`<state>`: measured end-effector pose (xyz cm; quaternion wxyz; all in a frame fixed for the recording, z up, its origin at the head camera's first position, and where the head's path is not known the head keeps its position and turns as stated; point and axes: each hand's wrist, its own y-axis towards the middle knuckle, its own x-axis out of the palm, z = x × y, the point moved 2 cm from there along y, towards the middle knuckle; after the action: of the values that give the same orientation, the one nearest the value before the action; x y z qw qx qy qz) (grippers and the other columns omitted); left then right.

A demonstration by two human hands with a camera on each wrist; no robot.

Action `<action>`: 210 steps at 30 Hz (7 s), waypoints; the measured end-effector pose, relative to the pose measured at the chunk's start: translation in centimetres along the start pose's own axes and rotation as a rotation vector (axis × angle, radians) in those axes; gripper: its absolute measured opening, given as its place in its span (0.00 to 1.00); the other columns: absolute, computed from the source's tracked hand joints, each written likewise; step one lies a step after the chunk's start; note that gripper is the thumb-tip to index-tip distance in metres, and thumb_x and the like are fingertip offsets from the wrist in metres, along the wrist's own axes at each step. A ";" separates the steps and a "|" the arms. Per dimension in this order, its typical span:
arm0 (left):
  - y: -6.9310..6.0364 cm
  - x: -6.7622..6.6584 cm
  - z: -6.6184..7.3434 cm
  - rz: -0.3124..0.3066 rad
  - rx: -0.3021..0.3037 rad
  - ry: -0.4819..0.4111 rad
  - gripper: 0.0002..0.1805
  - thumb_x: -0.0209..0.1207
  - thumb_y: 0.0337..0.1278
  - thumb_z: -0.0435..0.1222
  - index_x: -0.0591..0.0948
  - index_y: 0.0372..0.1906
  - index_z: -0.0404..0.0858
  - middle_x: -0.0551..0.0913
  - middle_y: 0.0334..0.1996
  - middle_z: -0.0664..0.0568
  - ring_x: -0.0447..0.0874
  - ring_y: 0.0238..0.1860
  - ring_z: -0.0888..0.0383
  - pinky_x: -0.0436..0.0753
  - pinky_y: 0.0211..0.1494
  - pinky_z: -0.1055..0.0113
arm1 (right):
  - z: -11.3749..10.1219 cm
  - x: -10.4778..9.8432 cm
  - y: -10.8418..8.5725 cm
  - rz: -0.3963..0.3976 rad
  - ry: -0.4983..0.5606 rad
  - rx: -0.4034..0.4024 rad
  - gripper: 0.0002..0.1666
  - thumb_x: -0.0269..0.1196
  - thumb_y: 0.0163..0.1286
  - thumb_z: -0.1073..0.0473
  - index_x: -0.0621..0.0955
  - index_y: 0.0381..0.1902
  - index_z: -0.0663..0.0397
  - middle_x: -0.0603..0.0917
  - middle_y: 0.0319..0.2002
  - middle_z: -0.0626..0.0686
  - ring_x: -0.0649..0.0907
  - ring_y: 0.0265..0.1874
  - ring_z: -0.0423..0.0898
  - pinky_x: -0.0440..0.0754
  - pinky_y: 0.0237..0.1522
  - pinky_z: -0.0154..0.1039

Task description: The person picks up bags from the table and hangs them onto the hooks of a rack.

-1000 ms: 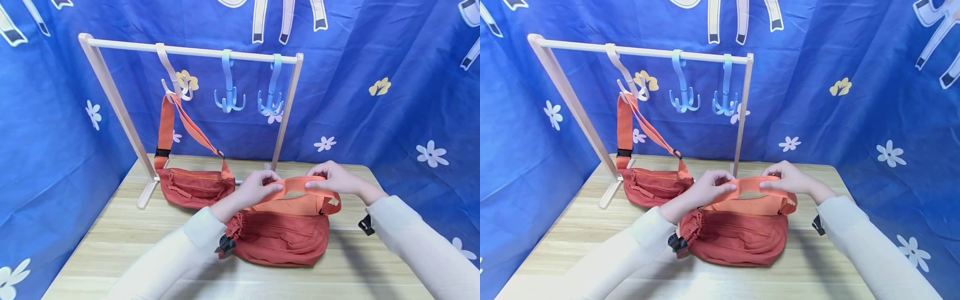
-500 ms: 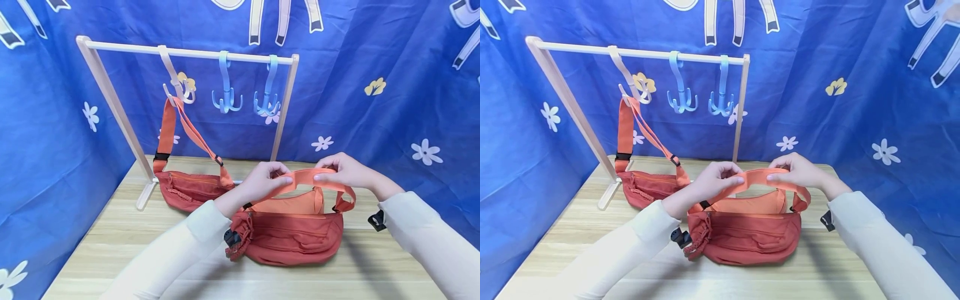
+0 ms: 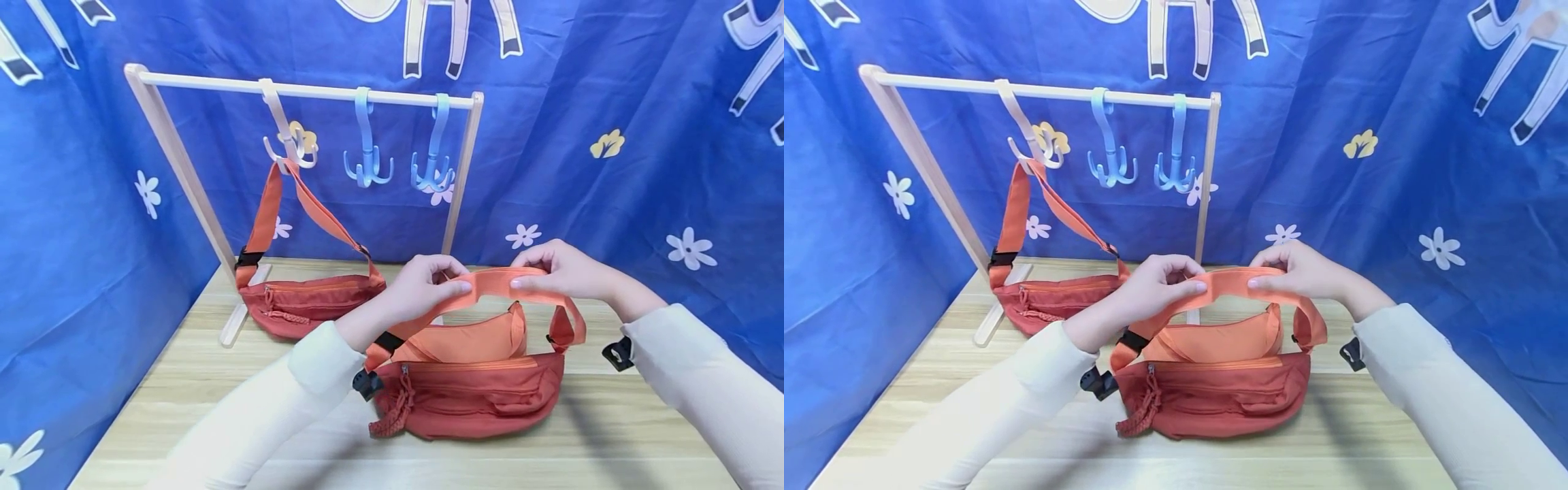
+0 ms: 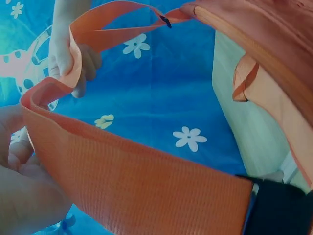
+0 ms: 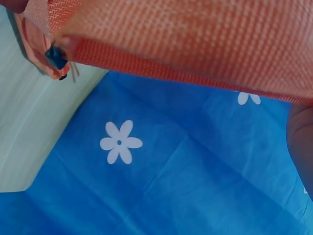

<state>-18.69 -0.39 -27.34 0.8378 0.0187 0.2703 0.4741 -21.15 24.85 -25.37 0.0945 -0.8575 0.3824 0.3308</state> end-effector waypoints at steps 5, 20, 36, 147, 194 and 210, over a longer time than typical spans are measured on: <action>-0.3 -1.2 0.1 0.002 0.000 0.045 0.06 0.62 0.60 0.36 0.84 0.39 0.38 0.81 0.29 0.55 0.74 0.26 0.58 0.73 0.33 0.68 | -0.9 0.2 0.8 -0.013 -0.006 -0.026 0.06 0.65 0.63 0.66 0.85 0.38 0.56 0.84 0.26 0.52 0.80 0.21 0.45 0.79 0.24 0.37; -1.7 -5.1 1.8 0.020 0.030 0.052 0.05 0.63 0.59 0.33 0.84 0.38 0.36 0.83 0.31 0.54 0.78 0.29 0.59 0.75 0.37 0.67 | -4.5 0.5 3.7 -0.060 -0.041 -0.052 0.05 0.65 0.65 0.64 0.84 0.38 0.56 0.83 0.26 0.51 0.80 0.22 0.46 0.78 0.27 0.37; -3.3 -9.1 5.0 0.063 -0.036 0.081 0.07 0.62 0.60 0.33 0.83 0.40 0.35 0.84 0.30 0.49 0.80 0.27 0.55 0.76 0.33 0.67 | -9.4 0.3 6.1 -0.077 -0.024 -0.064 0.06 0.64 0.65 0.62 0.84 0.39 0.58 0.82 0.28 0.54 0.80 0.23 0.47 0.79 0.28 0.36; -0.7 -18.9 -2.2 0.525 -0.262 0.258 0.16 0.60 0.62 0.43 0.82 0.47 0.35 0.83 0.32 0.44 0.83 0.35 0.50 0.78 0.49 0.58 | -8.1 8.0 18.7 0.714 -0.033 0.058 0.24 0.68 0.62 0.51 0.76 0.53 0.52 0.80 0.40 0.49 0.80 0.35 0.40 0.78 0.36 0.33; -4.7 -8.9 -2.7 0.241 -0.091 0.034 0.08 0.63 0.60 0.35 0.82 0.42 0.36 0.83 0.33 0.46 0.83 0.34 0.51 0.80 0.37 0.65 | -1.8 8.8 8.4 0.626 -0.074 -0.175 0.17 0.69 0.60 0.62 0.79 0.47 0.56 0.82 0.34 0.53 0.79 0.29 0.44 0.76 0.30 0.36; -6.0 -3.6 -5.4 0.205 -0.034 -0.039 0.09 0.65 0.55 0.32 0.82 0.41 0.32 0.83 0.34 0.50 0.81 0.33 0.56 0.77 0.35 0.66 | -1.4 9.9 3.6 0.546 0.005 -0.178 0.16 0.65 0.56 0.77 0.76 0.44 0.71 0.80 0.32 0.61 0.78 0.29 0.42 0.76 0.29 0.32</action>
<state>-18.00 -7.85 -32.11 0.7902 0.0413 0.2426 0.5612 -18.27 15.91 -30.28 -0.0747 -0.7285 0.5690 0.3741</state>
